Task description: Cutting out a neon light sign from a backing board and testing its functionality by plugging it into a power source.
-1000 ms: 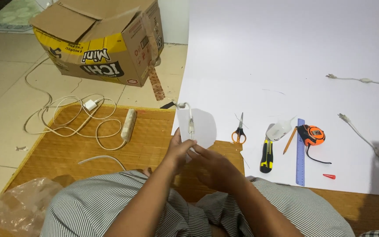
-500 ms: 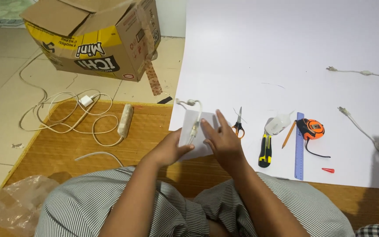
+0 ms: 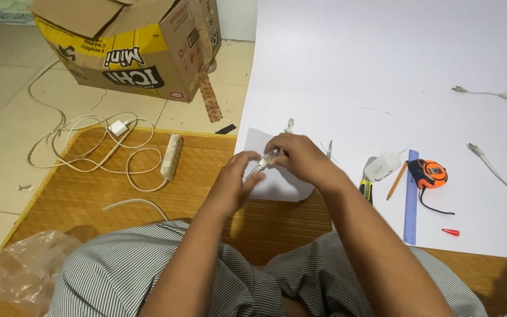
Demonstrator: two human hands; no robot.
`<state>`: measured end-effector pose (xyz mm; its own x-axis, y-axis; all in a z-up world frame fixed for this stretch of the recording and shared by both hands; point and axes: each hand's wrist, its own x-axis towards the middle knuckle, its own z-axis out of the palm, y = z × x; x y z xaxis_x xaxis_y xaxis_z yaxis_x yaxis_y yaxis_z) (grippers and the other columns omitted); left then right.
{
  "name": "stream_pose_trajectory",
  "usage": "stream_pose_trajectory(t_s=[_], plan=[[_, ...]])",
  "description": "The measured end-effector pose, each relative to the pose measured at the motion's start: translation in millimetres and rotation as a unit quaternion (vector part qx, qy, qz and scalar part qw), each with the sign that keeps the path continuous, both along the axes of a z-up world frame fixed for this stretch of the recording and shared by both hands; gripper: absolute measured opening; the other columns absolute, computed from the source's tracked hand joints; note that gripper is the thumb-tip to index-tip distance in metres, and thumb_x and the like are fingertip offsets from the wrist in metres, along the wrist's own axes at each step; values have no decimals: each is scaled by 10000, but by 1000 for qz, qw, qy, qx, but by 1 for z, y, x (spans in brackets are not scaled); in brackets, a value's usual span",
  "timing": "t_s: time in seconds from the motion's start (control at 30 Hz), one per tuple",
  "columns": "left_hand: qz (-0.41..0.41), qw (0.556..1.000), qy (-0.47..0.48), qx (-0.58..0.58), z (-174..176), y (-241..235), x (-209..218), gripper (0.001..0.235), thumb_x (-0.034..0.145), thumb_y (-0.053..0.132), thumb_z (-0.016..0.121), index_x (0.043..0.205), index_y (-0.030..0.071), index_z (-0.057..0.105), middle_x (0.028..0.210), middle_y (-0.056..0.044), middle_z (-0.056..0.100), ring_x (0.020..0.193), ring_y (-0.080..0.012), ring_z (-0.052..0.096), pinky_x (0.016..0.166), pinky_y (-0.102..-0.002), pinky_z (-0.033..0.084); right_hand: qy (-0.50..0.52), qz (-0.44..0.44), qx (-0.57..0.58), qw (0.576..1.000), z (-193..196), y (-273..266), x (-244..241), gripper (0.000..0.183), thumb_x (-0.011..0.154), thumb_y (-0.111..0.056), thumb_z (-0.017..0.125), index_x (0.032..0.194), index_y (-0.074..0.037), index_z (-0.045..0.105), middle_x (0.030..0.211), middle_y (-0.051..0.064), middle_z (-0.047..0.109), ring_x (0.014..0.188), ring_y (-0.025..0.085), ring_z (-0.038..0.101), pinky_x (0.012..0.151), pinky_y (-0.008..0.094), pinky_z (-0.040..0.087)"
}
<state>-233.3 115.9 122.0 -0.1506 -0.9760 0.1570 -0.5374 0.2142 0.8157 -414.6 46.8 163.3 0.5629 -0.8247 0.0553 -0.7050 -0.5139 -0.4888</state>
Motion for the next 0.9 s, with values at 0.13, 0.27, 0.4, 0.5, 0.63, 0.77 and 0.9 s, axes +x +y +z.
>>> stream_pose_trajectory(t_s=[0.13,0.27,0.4,0.5,0.63,0.77,0.9], plan=[[47,998,-49,7,-17,-14,-1,314,906,435,492,878,163,647,851,-61,568,899,-278,610,791,-375,507,57,16,46,997,25,-6,10,237,791,-159,666,1024,-114,673,986,96,654,881,286,637,779,380,512],[42,994,-97,21,-5,-15,-4,327,900,418,502,801,153,665,800,-73,555,815,-285,609,710,-365,509,87,60,34,994,33,-15,7,156,781,-190,668,927,-153,709,930,80,675,904,305,640,836,398,489],[29,986,-164,30,11,-13,-6,362,911,373,456,829,90,667,900,-128,572,888,-336,607,774,-417,504,13,66,-18,998,11,-40,-14,90,791,-114,635,871,-119,677,890,112,661,892,343,631,829,431,481],[57,990,-129,9,33,8,21,329,897,376,502,816,113,680,810,-133,584,869,-377,605,751,-439,501,-52,-48,-69,995,31,-51,-72,144,789,-53,668,931,-72,682,871,128,661,859,330,630,840,425,465],[98,986,-117,-67,32,-5,28,273,886,348,565,800,116,679,741,-125,595,824,-361,609,736,-438,490,-1,-99,-133,986,49,-43,-89,102,814,-159,694,913,-143,678,816,63,644,764,241,624,763,368,479],[200,978,-31,-53,29,-14,18,190,874,273,606,842,113,704,788,-107,626,850,-314,618,740,-391,493,16,-116,-363,925,16,-59,-110,97,863,-164,704,934,-178,640,863,-40,574,839,158,613,762,274,490],[270,962,40,-21,20,-19,16,177,880,246,612,940,121,721,838,-90,651,892,-261,618,773,-362,485,100,-164,-499,845,-47,-66,-122,75,874,-199,688,899,-205,618,861,-22,557,823,163,589,716,272,496]])
